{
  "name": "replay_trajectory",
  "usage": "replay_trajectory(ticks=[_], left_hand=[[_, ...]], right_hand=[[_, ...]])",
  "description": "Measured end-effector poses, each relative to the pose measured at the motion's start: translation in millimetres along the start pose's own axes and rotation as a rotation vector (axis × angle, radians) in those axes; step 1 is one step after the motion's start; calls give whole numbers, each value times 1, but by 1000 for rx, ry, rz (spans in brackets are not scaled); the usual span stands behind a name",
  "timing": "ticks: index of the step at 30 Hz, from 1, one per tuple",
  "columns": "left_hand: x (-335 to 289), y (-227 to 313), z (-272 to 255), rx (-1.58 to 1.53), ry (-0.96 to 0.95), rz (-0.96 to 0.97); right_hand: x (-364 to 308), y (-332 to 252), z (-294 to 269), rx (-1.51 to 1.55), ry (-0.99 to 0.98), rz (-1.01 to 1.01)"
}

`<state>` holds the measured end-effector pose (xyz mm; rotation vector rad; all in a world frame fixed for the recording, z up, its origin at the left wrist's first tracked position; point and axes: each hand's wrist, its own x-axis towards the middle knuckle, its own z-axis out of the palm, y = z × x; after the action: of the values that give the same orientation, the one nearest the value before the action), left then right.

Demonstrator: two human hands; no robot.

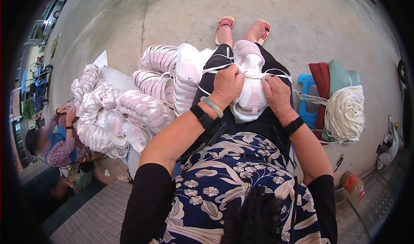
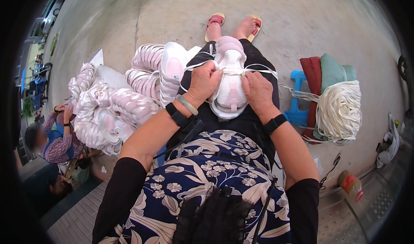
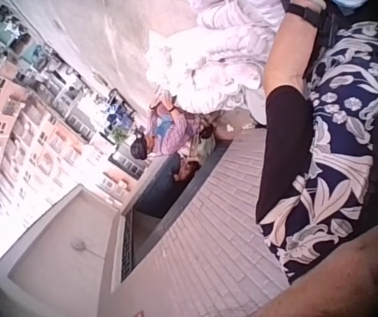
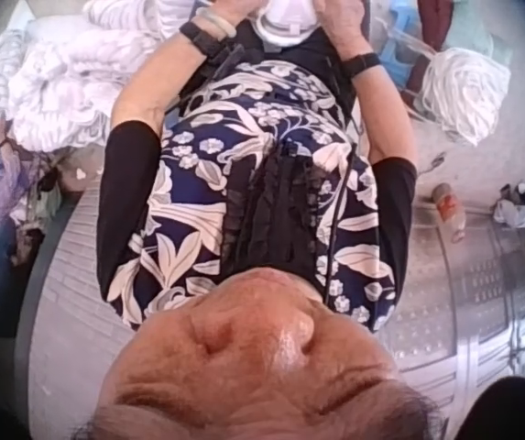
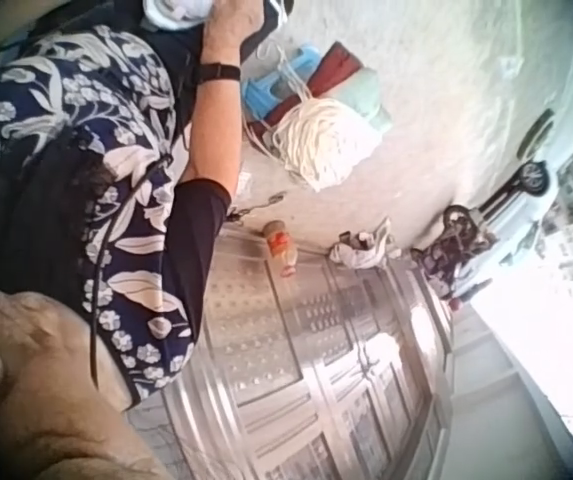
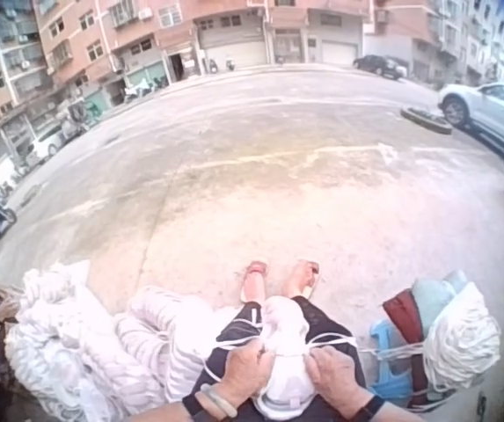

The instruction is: Insert and thread laces into a new pair of shoes.

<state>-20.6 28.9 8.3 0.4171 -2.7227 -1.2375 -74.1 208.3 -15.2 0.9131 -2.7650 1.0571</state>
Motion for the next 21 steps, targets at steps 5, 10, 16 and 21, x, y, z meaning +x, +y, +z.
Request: replay_trajectory(ticks=[5, 10, 16, 21], left_hand=[[-10, 6, -11, -103, 45, -133], [-22, 12, -20, 131, 139, 413], [-28, 8, -19, 186, -21, 299], [-23, 1, -21, 181, -116, 201]], right_hand=[[1, -5, -16, 116, 11, 32], [9, -26, -26, 253, 143, 33], [16, -50, 0, 421, -2, -79], [15, -49, 11, 268, -130, 20]])
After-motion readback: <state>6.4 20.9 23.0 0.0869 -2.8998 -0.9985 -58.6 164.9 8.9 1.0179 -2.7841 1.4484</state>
